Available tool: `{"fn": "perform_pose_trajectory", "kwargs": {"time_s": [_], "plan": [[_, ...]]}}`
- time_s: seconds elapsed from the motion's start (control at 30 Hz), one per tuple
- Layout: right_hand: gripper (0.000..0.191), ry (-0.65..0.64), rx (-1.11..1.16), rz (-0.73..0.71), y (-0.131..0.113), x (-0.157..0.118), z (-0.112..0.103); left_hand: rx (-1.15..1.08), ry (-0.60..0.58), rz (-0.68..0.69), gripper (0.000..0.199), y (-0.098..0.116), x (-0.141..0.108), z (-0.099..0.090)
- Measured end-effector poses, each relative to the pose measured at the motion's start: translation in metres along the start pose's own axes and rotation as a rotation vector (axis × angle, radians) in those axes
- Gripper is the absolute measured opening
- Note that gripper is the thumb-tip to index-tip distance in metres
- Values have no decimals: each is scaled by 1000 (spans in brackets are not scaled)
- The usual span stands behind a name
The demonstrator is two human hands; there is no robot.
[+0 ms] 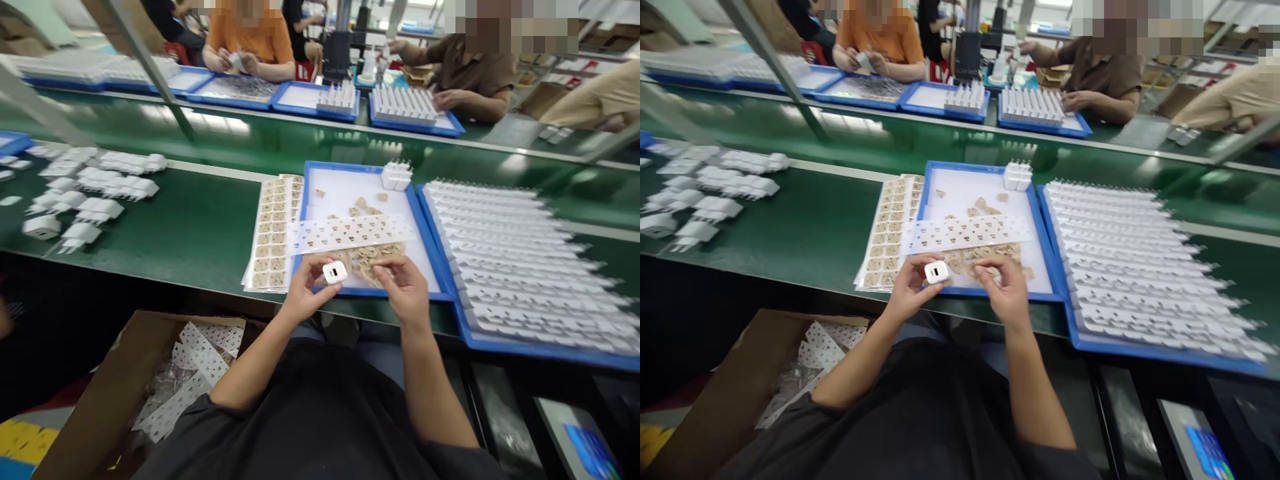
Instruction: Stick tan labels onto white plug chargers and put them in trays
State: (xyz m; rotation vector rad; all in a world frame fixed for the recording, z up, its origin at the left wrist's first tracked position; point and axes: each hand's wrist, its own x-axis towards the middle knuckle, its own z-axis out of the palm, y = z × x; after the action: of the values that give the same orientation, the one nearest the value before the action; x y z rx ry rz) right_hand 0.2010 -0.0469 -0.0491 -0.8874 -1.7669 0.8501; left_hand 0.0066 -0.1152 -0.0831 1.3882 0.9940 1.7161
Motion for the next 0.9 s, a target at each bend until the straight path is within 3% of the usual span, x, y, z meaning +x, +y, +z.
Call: {"fn": "perform_pose_trajectory", "kwargs": {"time_s": [0.1,0.17,0.27,0.33,0.4,0.47,0.53,0.6,0.67,0.77,0.9], "plan": [[16,-171,-415,-47,21,16,-9,108,67,1,39,13,0,-19],[21,-42,-562,-146,33,23,-8,292,182,3,41,19,4,-49],[19,128,-604,-223,43,23,-2,721,404,-20,39,27,13,-126],[18,130,-631,-231,43,19,0,1029,550,-95,41,34,20,-190],[20,117,-661,-214,40,15,-1,1321,670,-259,43,40,27,-253],[23,95,-683,-198,40,15,-2,1543,710,-436,47,46,33,-306],[28,47,-680,-205,44,19,-4,1667,728,-558,49,51,35,-347],[31,-38,-665,-235,51,27,-5,1737,732,-641,48,54,34,-374],[33,-146,-663,-285,54,36,-3,1773,736,-670,46,55,29,-390],[34,-304,-676,-373,47,49,7,1781,768,-626,42,52,20,-401],[42,-535,-769,-384,29,62,31,1724,839,-571,46,43,13,-418]]}}
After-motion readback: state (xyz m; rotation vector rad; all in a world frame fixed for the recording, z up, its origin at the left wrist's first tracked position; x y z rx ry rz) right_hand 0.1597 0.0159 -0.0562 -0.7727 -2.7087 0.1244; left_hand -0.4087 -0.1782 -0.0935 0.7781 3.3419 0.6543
